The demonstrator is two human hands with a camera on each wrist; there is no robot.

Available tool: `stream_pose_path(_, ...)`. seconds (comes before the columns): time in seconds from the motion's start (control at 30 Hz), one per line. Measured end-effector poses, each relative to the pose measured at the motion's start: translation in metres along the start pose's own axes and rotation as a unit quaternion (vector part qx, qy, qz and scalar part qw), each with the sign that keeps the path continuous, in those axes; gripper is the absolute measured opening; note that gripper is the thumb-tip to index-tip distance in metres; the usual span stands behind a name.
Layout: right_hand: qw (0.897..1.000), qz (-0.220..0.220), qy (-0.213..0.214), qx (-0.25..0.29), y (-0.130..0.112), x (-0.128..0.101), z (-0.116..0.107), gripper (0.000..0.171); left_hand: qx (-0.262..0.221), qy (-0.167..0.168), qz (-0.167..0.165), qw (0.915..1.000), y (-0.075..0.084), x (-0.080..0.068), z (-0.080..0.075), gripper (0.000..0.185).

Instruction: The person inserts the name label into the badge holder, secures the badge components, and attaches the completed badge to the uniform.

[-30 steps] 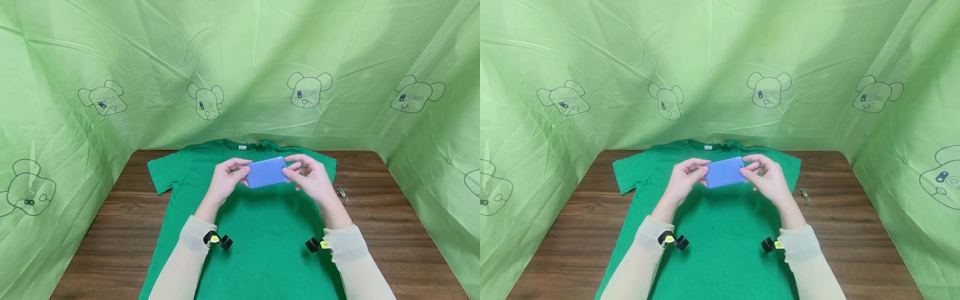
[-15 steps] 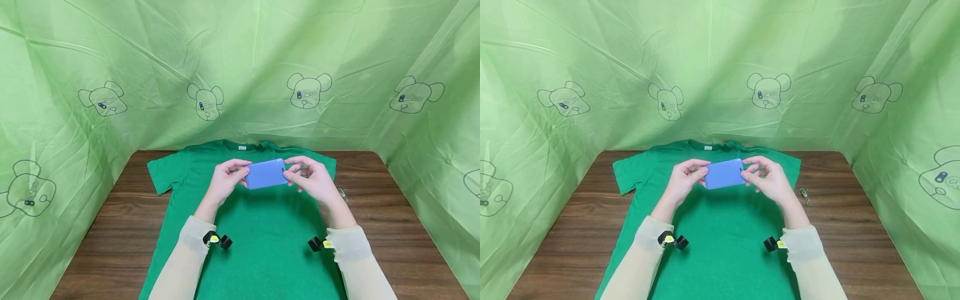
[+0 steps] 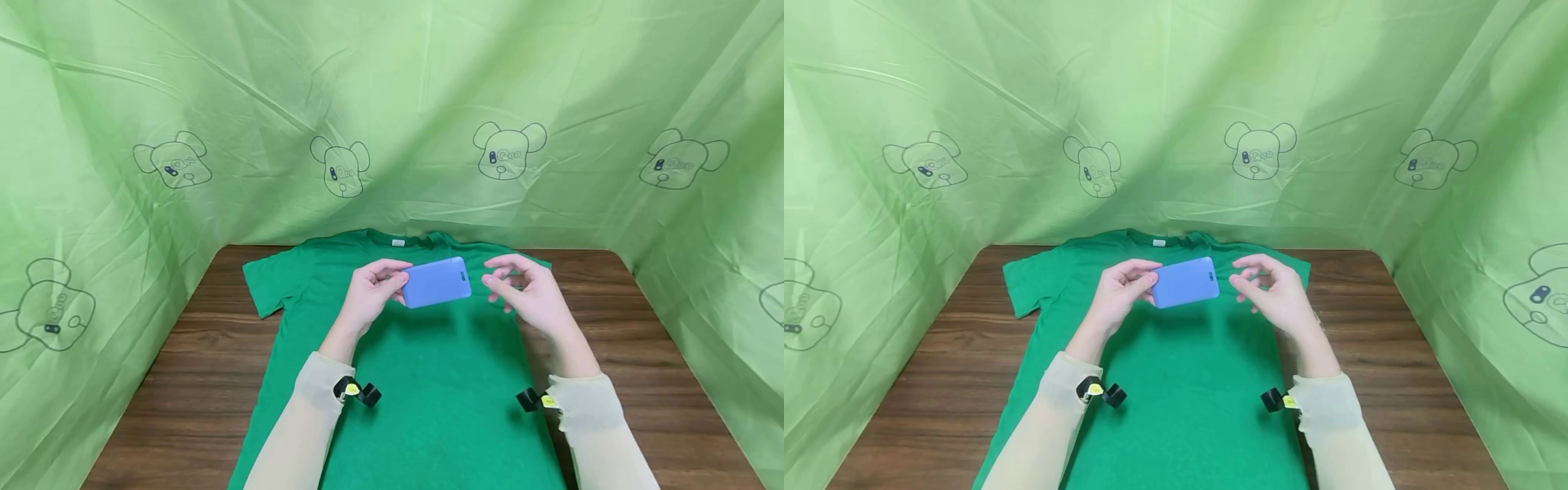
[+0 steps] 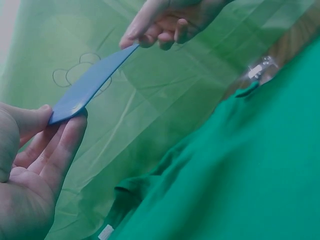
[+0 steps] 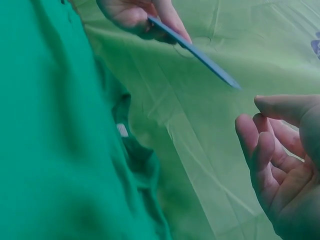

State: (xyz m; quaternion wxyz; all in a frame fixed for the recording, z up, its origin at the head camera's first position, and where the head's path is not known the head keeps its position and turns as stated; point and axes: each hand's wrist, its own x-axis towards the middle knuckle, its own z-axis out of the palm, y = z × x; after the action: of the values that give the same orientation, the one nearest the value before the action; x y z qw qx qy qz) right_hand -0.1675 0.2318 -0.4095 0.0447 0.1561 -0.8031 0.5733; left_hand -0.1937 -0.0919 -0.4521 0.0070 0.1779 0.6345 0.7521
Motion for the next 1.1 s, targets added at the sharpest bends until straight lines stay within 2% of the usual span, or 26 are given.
stream_pose_path(0.23, 0.999, 0.009, 0.021, -0.027, 0.014, -0.014, -0.032, 0.024, -0.009, -0.005, 0.003, 0.9999, -0.001, 0.001, 0.003, 0.024)
stream_pose_path(0.33, 0.998, 0.013, 0.02, -0.058, 0.024, -0.021, -0.047, 0.025, -0.009, -0.002, 0.003, 1.0, -0.001, 0.001, 0.003, 0.023)
stream_pose_path(0.57, 0.99, 0.03, -0.001, -0.134, 0.065, -0.036, -0.093, 0.036, -0.007, 0.003, 0.002, 1.0, -0.001, 0.001, 0.002, 0.022)
stream_pose_path(0.67, 0.988, 0.058, -0.002, -0.146, 0.081, -0.04, -0.108, 0.041, -0.006, 0.005, 0.0, 1.0, 0.0, 0.001, 0.001, 0.022)
stream_pose_path(0.9, 0.982, 0.11, -0.015, -0.152, 0.113, -0.048, -0.125, 0.047, -0.004, 0.01, -0.003, 0.9999, 0.002, 0.0, -0.001, 0.022)
stream_pose_path(1.1, 0.977, 0.137, -0.052, -0.155, 0.127, -0.052, -0.128, 0.051, -0.001, 0.01, -0.002, 0.9999, 0.001, 0.0, -0.003, 0.022)
